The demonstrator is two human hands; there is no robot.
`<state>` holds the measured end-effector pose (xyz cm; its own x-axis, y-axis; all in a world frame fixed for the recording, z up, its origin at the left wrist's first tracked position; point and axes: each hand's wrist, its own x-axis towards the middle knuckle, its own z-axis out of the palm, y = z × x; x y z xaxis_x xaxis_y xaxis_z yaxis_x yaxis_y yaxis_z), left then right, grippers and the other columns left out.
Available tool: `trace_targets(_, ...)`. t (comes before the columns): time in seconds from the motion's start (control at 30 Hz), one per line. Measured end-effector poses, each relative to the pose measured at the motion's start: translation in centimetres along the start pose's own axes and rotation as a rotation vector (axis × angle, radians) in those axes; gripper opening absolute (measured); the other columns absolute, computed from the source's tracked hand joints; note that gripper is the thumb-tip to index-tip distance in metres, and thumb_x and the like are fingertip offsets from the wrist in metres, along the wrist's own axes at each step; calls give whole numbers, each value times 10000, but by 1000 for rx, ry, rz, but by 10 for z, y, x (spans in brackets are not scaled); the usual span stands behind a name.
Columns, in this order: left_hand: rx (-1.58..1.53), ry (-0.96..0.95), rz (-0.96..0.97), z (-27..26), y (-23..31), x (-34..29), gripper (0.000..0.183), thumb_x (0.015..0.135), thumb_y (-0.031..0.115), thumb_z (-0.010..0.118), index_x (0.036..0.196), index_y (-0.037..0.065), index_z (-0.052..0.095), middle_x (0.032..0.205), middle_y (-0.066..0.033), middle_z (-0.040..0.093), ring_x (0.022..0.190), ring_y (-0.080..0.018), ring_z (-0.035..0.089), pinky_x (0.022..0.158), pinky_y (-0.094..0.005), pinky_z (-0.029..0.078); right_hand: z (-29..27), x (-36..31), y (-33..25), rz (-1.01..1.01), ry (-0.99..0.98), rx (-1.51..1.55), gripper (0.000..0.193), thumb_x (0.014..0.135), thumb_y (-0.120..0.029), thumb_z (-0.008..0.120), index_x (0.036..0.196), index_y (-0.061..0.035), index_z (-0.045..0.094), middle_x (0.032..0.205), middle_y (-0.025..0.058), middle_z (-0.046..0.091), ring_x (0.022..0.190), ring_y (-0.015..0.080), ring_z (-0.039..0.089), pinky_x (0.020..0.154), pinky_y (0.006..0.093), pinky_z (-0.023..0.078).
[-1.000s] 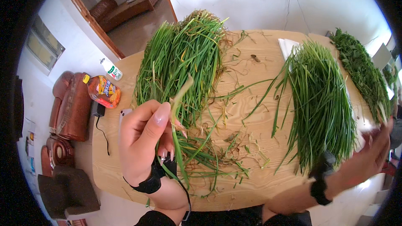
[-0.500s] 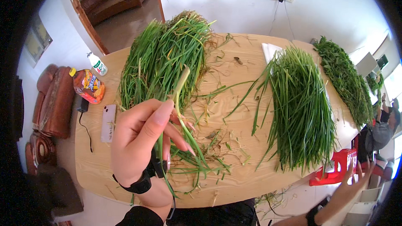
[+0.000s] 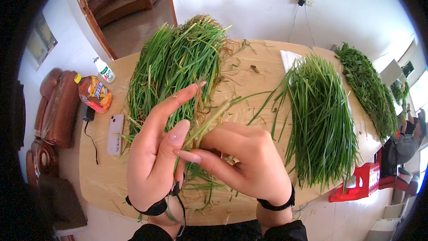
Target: The person cleans chives by hand, peeling away the outer layers and removing debris from each stalk before placing it into a separate pile.
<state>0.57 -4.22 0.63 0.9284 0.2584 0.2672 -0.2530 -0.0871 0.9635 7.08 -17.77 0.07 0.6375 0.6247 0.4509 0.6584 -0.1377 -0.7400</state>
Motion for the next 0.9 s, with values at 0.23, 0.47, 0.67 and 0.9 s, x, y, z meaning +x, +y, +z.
trace_targets(0.23, -60, -50, -134, -9, -4, -1, 453, 831, 125, 520, 1223, -42, 369, 950, -79, 592, 516, -1, 413, 425, -120, 254, 9, 5, 8, 10, 131, 229, 90, 746, -78, 639, 715, -5, 597, 565, 66, 522, 487, 174, 504, 453, 275, 375)
trace_targets(0.47, -80, -159, -140, -9, -9, 6, 513, 799, 73, 550, 1243, -74, 339, 626, 39, 470, 512, -8, 357, 452, -148, 224, 5, 7, 25, 53, 344, 436, 120, 826, -95, 576, 786, 10, 619, 579, 18, 531, 494, 55, 477, 455, 204, 367)
trace_targets(0.67, 96, -275, -116, -17, -2, 5, 298, 900, 155, 465, 1154, 4, 505, 610, -15, 502, 542, -53, 439, 514, -191, 357, -10, 3, 25, 162, 373, 558, 123, 857, -94, 543, 866, 23, 583, 597, -4, 496, 516, 37, 445, 467, 178, 342)
trace_targets(0.9, 168, -324, 18, -9, -8, 3, 252, 917, 183, 427, 1056, 0, 532, 647, -46, 502, 544, -88, 438, 525, -209, 359, -10, 8, 32, 59, 245, 476, 482, 683, -259, 716, 1009, -4, 471, 880, 56, 534, 751, 114, 512, 640, 241, 394)
